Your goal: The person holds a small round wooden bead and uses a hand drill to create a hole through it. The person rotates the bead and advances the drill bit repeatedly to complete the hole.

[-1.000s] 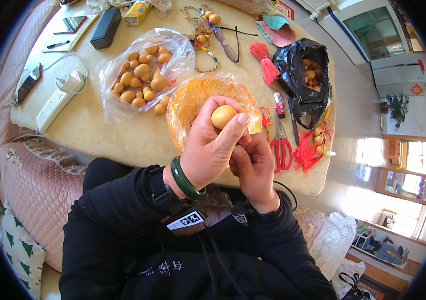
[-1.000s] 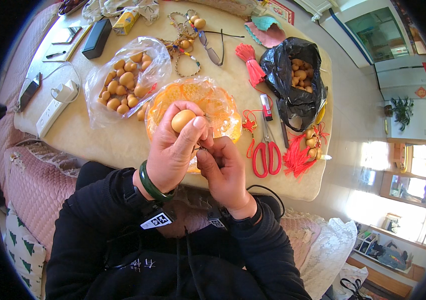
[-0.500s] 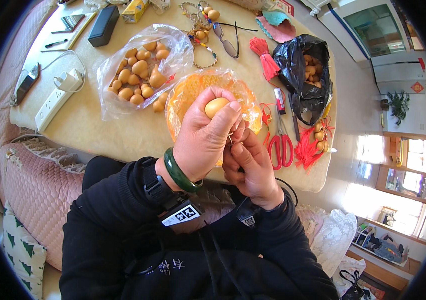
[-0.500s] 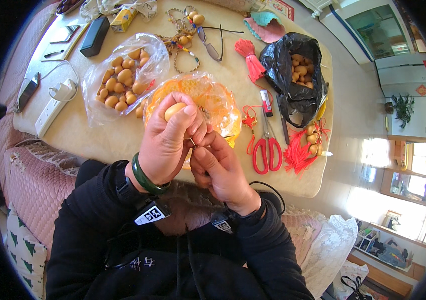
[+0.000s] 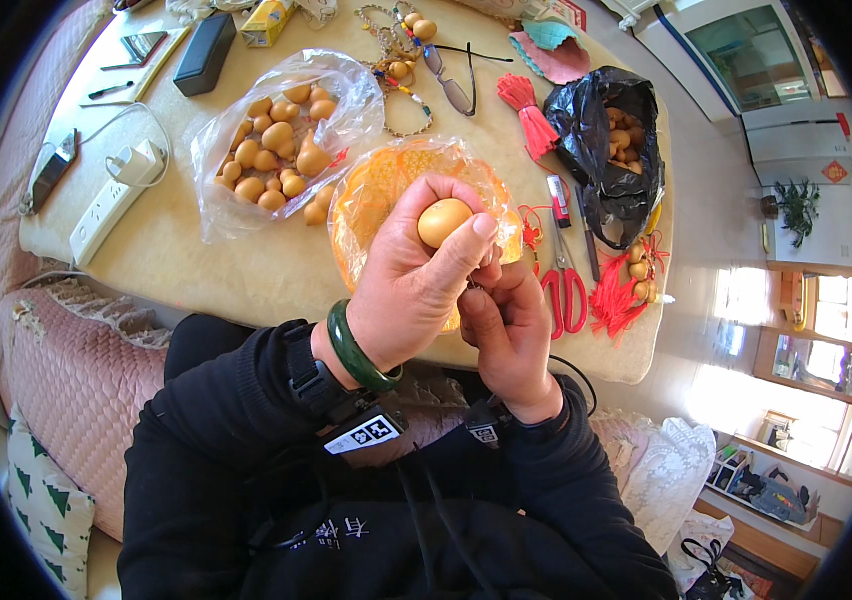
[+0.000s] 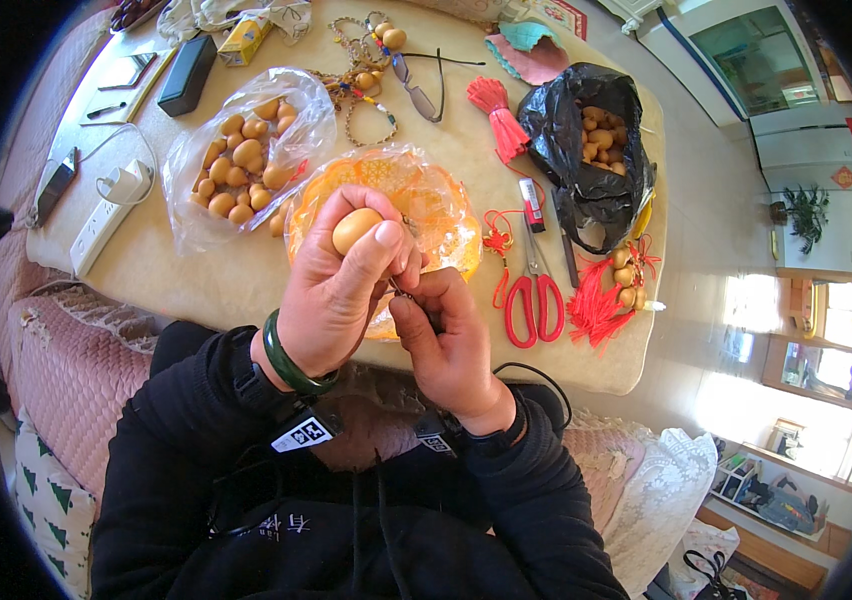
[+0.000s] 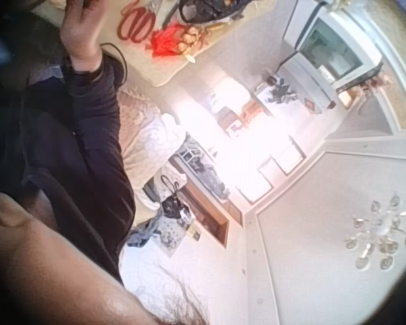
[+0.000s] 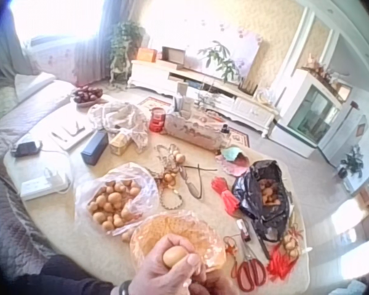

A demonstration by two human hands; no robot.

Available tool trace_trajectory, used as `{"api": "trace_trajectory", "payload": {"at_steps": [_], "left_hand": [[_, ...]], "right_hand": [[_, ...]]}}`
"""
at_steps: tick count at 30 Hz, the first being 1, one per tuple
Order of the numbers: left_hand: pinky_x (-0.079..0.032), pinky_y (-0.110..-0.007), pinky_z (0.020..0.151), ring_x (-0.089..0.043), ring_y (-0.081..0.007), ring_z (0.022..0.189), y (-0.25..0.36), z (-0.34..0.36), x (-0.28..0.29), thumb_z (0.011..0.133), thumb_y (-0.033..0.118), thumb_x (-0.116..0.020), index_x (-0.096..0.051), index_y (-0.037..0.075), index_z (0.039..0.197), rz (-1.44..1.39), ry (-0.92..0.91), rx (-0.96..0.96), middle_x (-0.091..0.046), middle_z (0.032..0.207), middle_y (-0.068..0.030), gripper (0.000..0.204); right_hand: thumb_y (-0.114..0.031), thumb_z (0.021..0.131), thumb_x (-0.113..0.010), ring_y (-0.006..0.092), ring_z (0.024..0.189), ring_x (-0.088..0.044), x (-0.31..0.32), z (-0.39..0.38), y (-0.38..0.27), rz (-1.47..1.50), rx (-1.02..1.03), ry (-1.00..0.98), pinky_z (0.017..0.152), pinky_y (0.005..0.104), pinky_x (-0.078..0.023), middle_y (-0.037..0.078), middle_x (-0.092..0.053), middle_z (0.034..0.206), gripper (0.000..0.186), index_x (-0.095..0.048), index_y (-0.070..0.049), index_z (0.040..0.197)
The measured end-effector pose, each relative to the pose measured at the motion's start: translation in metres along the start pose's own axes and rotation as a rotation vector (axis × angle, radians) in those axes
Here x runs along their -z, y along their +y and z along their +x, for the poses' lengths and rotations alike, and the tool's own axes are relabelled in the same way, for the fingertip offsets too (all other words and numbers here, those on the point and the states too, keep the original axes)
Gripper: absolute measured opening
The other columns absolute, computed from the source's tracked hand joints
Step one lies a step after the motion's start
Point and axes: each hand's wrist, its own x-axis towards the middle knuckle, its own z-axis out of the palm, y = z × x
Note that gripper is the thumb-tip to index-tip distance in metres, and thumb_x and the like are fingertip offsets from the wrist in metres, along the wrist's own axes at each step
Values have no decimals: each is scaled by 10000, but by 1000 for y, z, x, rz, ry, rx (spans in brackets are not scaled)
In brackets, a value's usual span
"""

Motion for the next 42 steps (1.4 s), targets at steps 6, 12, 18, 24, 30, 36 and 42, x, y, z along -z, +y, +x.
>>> {"api": "trace_trajectory", "payload": {"at_steps": [6, 12, 18, 24, 30, 36, 42], "left_hand": [[-436, -222, 656, -500, -75, 697, -1, 2, 2, 994, 112, -563, -475, 92, 1044, -84, -59, -31, -515, 793, 6, 103], [-428, -204, 609, -488, -54, 672, -5, 1, 0, 987, 92, -575, -469, 85, 1041, -65, -46, -65, -515, 794, 17, 120], [-428, -209, 608, -484, -53, 667, -8, -1, 0, 984, 82, -575, -469, 86, 1039, -102, -65, -77, -513, 803, 15, 119], [-435, -211, 627, -494, -59, 685, -7, 2, 3, 993, 112, -569, -475, 87, 1043, -100, -61, -59, -513, 796, 13, 108], [-445, -221, 642, -532, -84, 728, -5, 6, 7, 993, 150, -581, -487, 82, 1054, -86, -16, -27, -522, 801, 2, 131], [-443, -229, 664, -533, -92, 735, -7, 9, 9, 988, 157, -586, -485, 78, 1047, -73, 9, -31, -521, 800, -1, 141], [-432, -228, 663, -522, -93, 724, -7, 9, 10, 994, 151, -575, -482, 82, 1040, -74, 1, 8, -509, 789, 3, 124]], "right_hand": [[-91, 1000, -558, 37, 602, -429, 9, 3, -4, 427, -202, -137, 534, 192, -345, -20, -503, 745, 97, -465, -73, 1022], [-103, 1006, -550, 43, 583, -408, -1, 1, 2, 76, 66, -73, 498, 195, -299, -27, -480, 741, 92, -462, -84, 1027], [-100, 1007, -546, 44, 571, -402, 2, 0, -1, 447, -139, -140, 496, 192, -299, -27, -485, 753, 88, -462, -92, 1030], [-120, 1013, -544, 36, 561, -389, -1, 1, -1, 331, -154, -94, 495, 196, -294, -26, -486, 727, 95, -461, -84, 1042], [-99, 1010, -544, 28, 594, -407, 0, 2, -6, 138, -122, -66, 525, 197, -324, -30, -503, 718, 93, -484, -56, 1066], [-86, 1008, -542, 20, 617, -417, 0, 1, -9, -98, -44, -55, 547, 194, -334, -30, -515, 730, 87, -494, -38, 1062], [-107, 1018, -528, 27, 579, -381, 3, 3, -6, 177, -174, -98, 506, 192, -298, -37, -482, 717, 85, -466, -71, 1064]]}}
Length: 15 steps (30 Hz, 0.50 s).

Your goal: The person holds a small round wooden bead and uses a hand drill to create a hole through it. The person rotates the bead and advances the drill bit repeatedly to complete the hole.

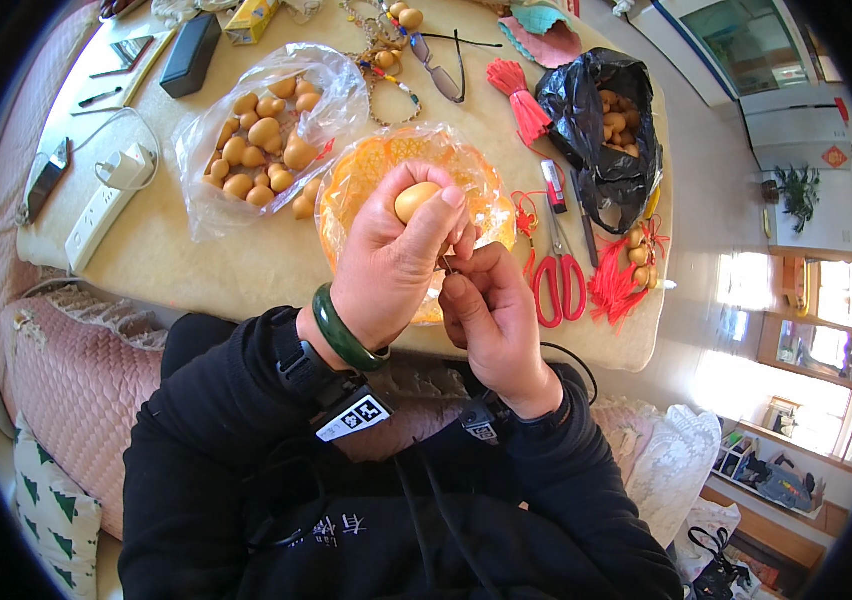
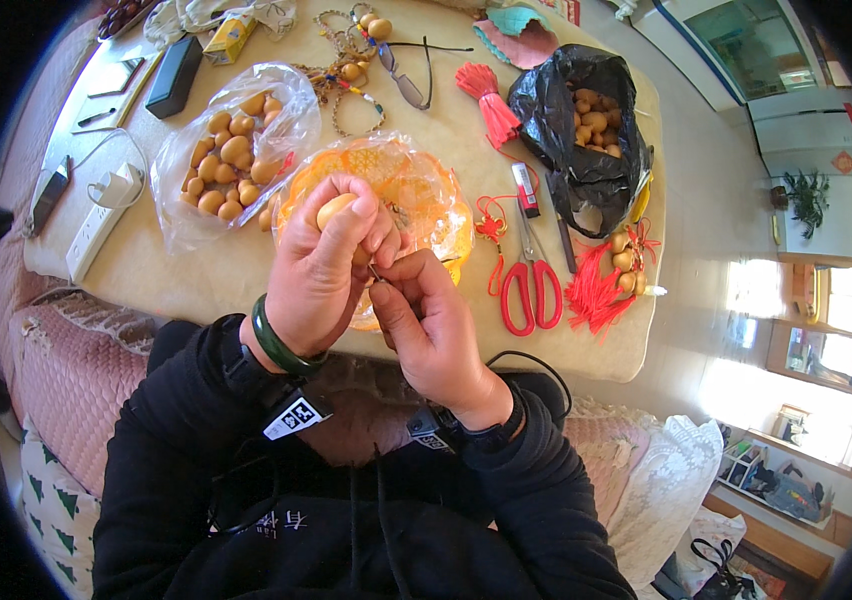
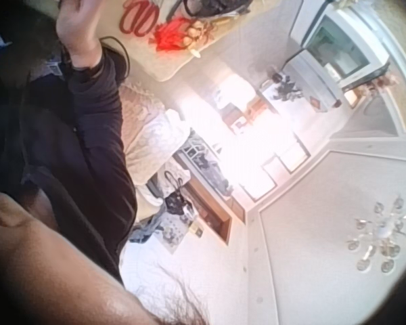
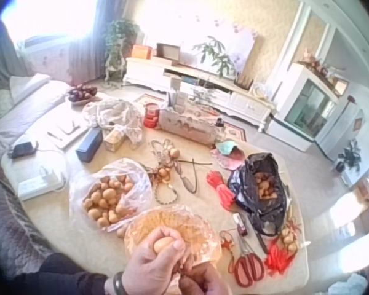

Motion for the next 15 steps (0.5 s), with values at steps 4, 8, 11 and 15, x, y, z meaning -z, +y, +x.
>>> {"api": "trace_trajectory", "payload": {"at_steps": [4, 8, 11, 15], "left_hand": [[-435, -227, 658, -514, -94, 716, 1, 0, 0, 995, 143, -570, -489, 85, 1035, -76, -80, 2, -497, 777, 9, 107], [-440, -225, 650, -524, -89, 709, 3, -1, 0, 990, 133, -576, -499, 83, 1024, -21, -56, 33, -515, 773, 10, 98], [-442, -223, 645, -535, -86, 704, 4, -1, 0, 985, 127, -581, -504, 81, 1017, 33, -16, 50, -530, 769, 6, 95], [-441, -227, 643, -540, -86, 702, 3, -1, 1, 983, 132, -585, -507, 79, 1014, 59, 19, 4, -534, 763, 4, 99]], "right_hand": [[-135, 1026, -520, 31, 549, -345, 4, 2, 2, 320, -64, -106, 465, 195, -257, -43, -447, 710, 94, -441, -96, 1060], [-134, 1026, -518, 32, 545, -342, 5, 1, 2, 245, -74, -62, 462, 195, -248, -38, -440, 703, 95, -436, -95, 1051], [-98, 1016, -526, 32, 563, -369, 2, 0, 4, 86, -19, -9, 481, 197, -280, -30, -458, 704, 86, -446, -82, 1046], [-47, 999, -535, 29, 590, -402, -4, 3, 10, -432, 295, 83, 512, 200, -319, -18, -484, 714, 88, -461, -66, 1042]]}}
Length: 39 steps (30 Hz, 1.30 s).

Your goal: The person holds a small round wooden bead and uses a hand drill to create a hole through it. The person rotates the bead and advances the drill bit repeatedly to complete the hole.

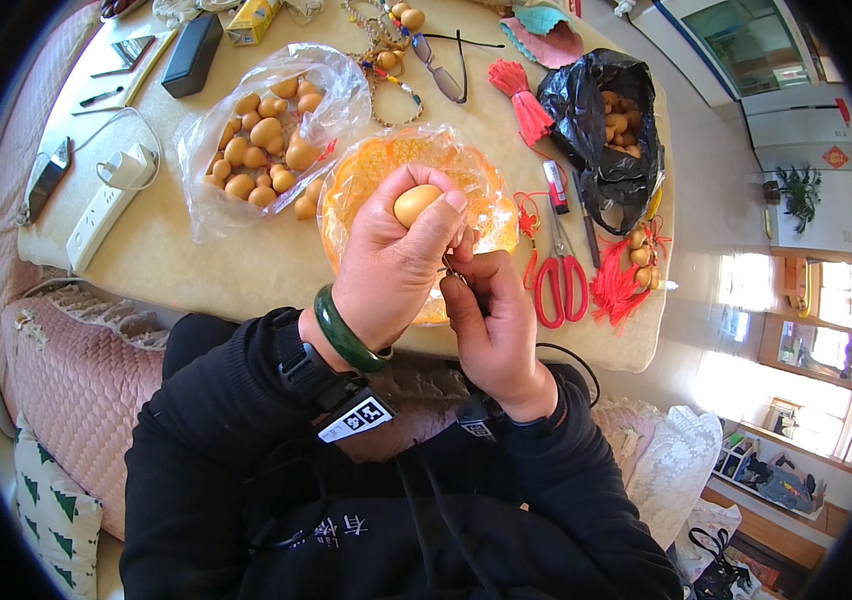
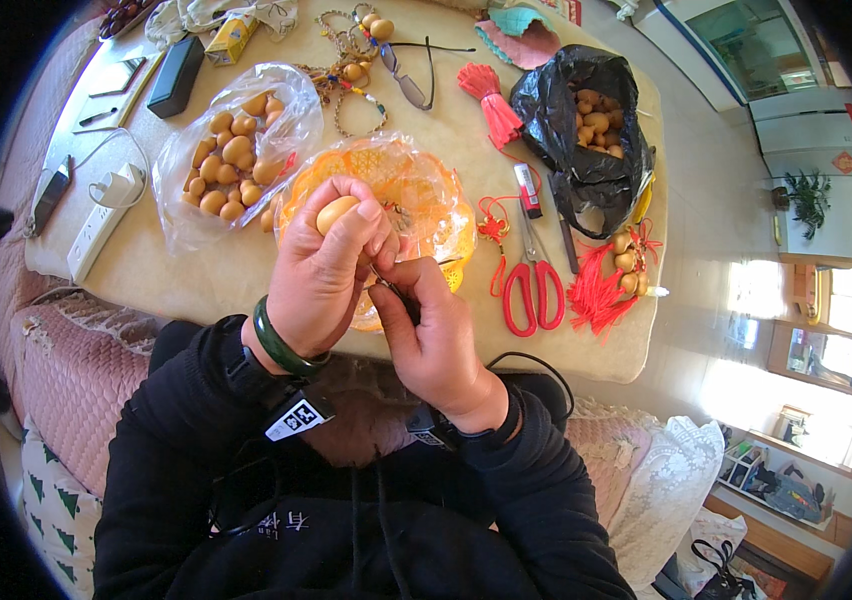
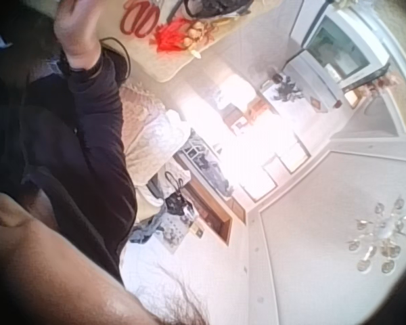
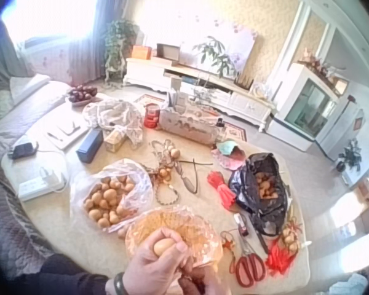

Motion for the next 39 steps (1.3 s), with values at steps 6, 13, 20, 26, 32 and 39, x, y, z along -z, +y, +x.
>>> {"api": "trace_trajectory", "payload": {"at_steps": [6, 13, 20, 26, 32, 39], "left_hand": [[-443, -246, 644, -538, -105, 696, -2, 1, 2, 980, 141, -583, -502, 75, 1001, -51, 33, 5, -521, 759, 3, 107], [-454, -253, 675, -525, -121, 709, -1, 7, 6, 970, 129, -570, -498, 75, 982, -116, 34, -19, -505, 764, -10, 91], [-423, -236, 643, -523, -118, 714, 4, 14, 10, 958, 141, -574, -503, 76, 964, -68, 124, -69, -495, 759, -2, 96], [-461, -320, 788, -469, -110, 698, 8, 17, 10, 958, 97, -560, -494, 80, 971, -106, 87, -68, -468, 747, 9, 69], [-458, -345, 835, -453, -119, 712, 6, 16, 7, 986, 150, -537, -495, 106, 878, -33, 110, -70, -443, 761, 27, 123], [-459, -351, 847, -458, -118, 718, 4, 17, 9, 978, 130, -545, -501, 96, 895, -60, 100, -88, -458, 768, 18, 99]], "right_hand": [[-85, 1014, -526, 33, 593, -394, 10, 2, -4, 470, -295, -134, 521, 194, -326, -6, -492, 728, 87, -472, -56, 1076], [-118, 1025, -516, 35, 593, -399, 8, 3, -6, 358, -322, -136, 525, 191, -331, -12, -501, 750, 95, -475, -53, 1081], [-147, 1031, -510, 32, 566, -374, 5, 1, -9, 400, -415, -120, 495, 195, -307, -27, -473, 735, 115, -461, -62, 1092], [-184, 1041, -494, 27, 522, -332, 9, -1, -6, 385, -392, -135, 444, 191, -241, -32, -434, 710, 153, -442, -65, 1123], [-178, 1040, -498, 26, 533, -343, 6, 4, 3, -125, 105, -65, 458, 191, -269, -29, -452, 731, 135, -444, -68, 1097], [-132, 1027, -518, 31, 587, -426, 16, 5, -12, 514, -499, -170, 512, 186, -365, -7, -513, 773, 112, -465, -59, 1094]]}}
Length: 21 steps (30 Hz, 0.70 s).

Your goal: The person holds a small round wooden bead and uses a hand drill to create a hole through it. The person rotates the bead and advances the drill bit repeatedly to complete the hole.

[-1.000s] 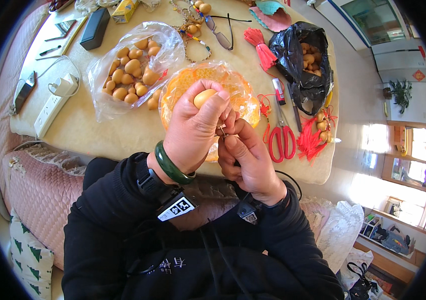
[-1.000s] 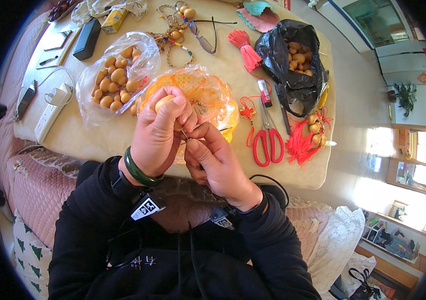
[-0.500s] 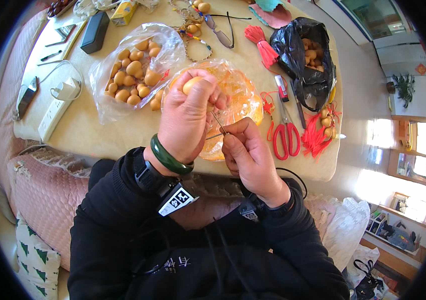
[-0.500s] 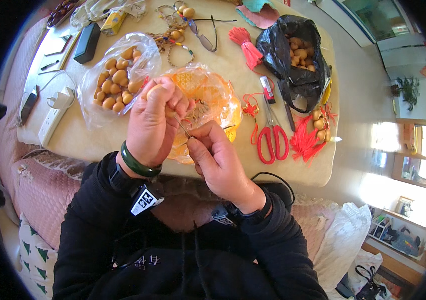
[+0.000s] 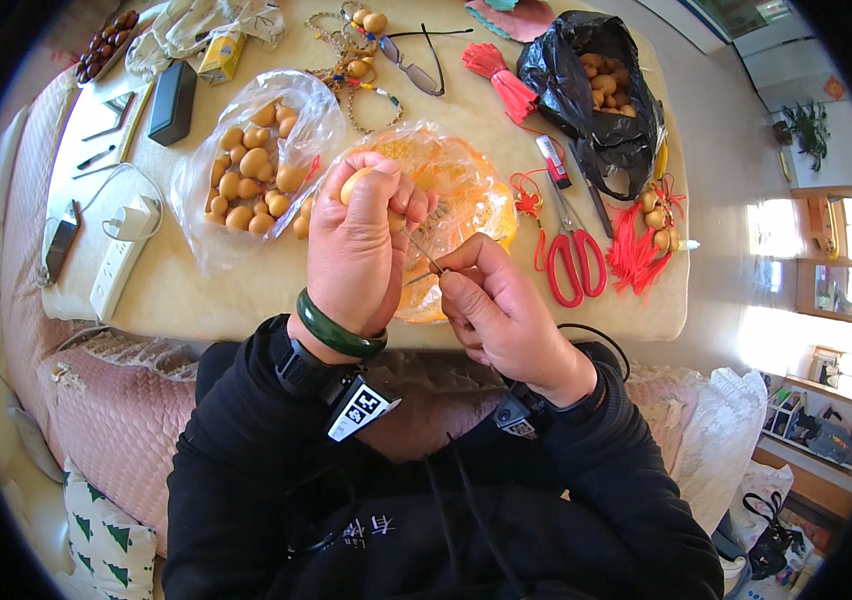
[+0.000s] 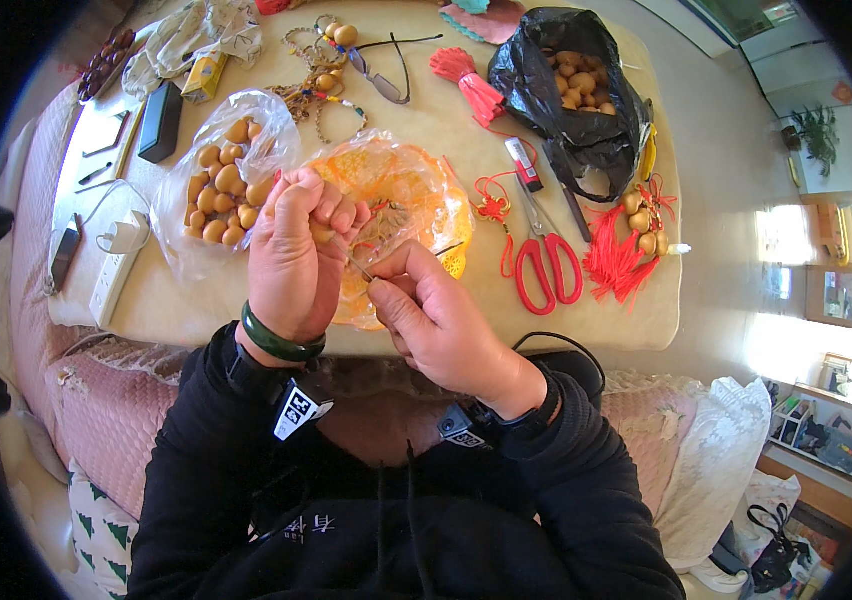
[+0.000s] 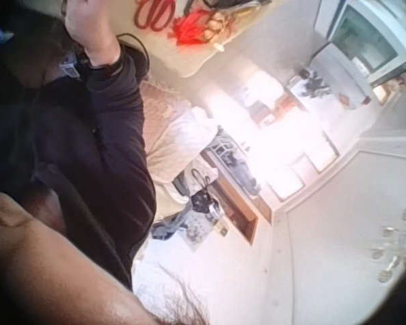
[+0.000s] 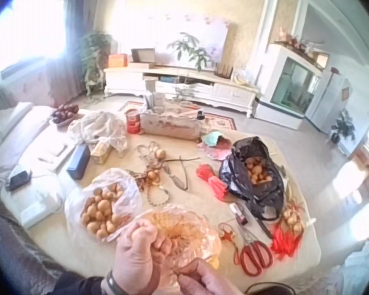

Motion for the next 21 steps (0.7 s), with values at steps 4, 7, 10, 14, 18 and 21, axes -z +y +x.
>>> {"api": "trace_trajectory", "payload": {"at_steps": [4, 7, 10, 14, 18, 21], "left_hand": [[-453, -364, 860, -466, -128, 725, 0, 1, 2, 966, 110, -565, -524, 87, 946, -37, -2, 15, -478, 773, 4, 50], [-455, -368, 858, -464, -129, 711, 0, 2, 4, 967, 110, -560, -525, 87, 942, 0, -30, -5, -479, 769, 4, 49], [-458, -370, 855, -465, -130, 701, -1, 3, 5, 969, 111, -554, -524, 86, 934, 0, -34, -5, -478, 766, 4, 53], [-461, -369, 849, -467, -133, 698, -1, 3, 6, 971, 109, -547, -520, 84, 923, 3, -41, -2, -476, 765, 3, 61], [-463, -366, 846, -467, -131, 696, -2, 2, 6, 972, 103, -540, -517, 88, 926, 8, -27, -5, -472, 762, 6, 53], [-465, -365, 843, -470, -129, 695, -3, 1, 5, 973, 105, -537, -517, 92, 929, 7, -34, -12, -472, 763, 8, 50]], "right_hand": [[-186, 1040, -494, 30, 505, -329, -3, 5, 5, -592, 504, 91, 432, 190, -281, -18, -456, 730, 128, -448, -81, 1098], [-136, 1026, -509, 58, 589, -432, 2, -1, 5, -139, 135, -31, 520, 210, -370, 8, -513, 766, 110, -467, -58, 1090], [-76, 999, -536, 138, 714, -565, 3, -2, 5, 54, -60, 17, 652, 264, -456, 50, -568, 803, 87, -493, -39, 1066], [-131, 1019, -523, 113, 591, -527, 1, 6, 10, -630, 600, 128, 552, 246, -445, 31, -531, 749, 112, -474, -48, 1075], [-132, 1020, -519, 134, 625, -555, 10, -1, 9, -51, 72, -28, 569, 264, -454, 29, -547, 772, 108, -475, -46, 1069], [-132, 1020, -510, 131, 619, -555, 13, -6, 6, 70, -83, -68, 561, 267, -459, 29, -540, 769, 107, -479, -50, 1081]]}}
